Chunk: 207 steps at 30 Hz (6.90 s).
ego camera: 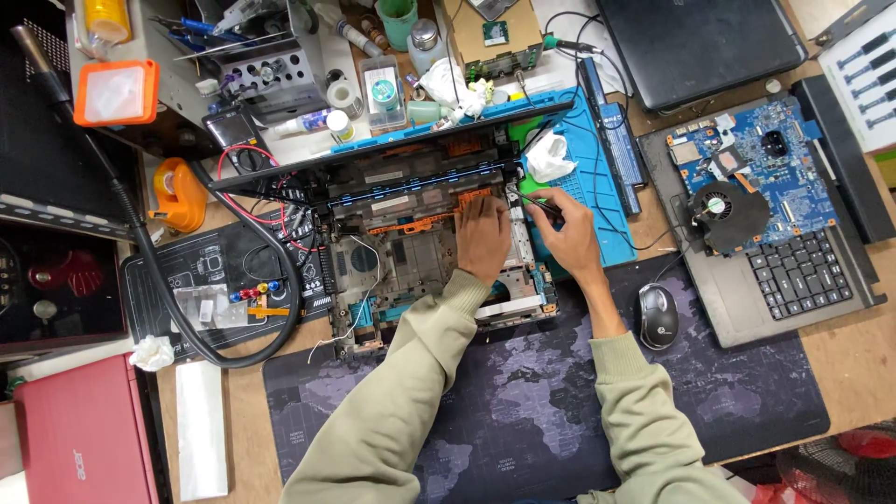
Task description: Disassembling a laptop to remove internal components including the motherboard and cooling fan using a screwdriver.
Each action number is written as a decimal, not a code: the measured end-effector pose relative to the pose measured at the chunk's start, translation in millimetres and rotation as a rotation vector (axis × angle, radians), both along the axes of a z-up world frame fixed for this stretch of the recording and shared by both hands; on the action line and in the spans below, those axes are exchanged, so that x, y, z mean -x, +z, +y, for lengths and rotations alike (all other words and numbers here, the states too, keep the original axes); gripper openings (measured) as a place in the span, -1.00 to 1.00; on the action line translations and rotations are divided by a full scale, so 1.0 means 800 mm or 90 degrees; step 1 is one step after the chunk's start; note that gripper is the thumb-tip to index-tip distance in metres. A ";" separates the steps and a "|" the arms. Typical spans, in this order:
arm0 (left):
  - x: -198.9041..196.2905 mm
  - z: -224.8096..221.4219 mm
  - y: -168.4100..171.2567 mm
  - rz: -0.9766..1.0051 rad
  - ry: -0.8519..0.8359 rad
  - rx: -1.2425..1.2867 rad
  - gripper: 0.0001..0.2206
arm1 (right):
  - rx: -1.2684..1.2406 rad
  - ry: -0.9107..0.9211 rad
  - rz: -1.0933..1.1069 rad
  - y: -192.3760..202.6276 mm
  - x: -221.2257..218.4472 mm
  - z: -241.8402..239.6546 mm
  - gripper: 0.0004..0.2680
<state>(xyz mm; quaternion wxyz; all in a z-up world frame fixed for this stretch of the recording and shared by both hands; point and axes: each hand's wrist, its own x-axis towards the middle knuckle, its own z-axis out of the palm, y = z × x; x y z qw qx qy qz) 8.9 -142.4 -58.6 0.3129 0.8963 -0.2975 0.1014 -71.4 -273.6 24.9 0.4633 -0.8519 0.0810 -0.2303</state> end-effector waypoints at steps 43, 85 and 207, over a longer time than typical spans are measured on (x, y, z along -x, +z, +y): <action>0.079 0.096 0.067 0.083 -0.147 0.097 -0.91 | -0.041 -0.184 -0.125 -0.029 0.018 0.001 -0.88; 0.071 0.066 0.038 0.230 -0.263 0.093 -0.84 | -0.060 -0.254 0.289 0.048 0.124 0.112 -0.89; 0.075 0.078 0.103 0.350 -0.211 0.345 -0.80 | -0.496 -0.085 -0.018 0.030 0.059 0.067 -0.90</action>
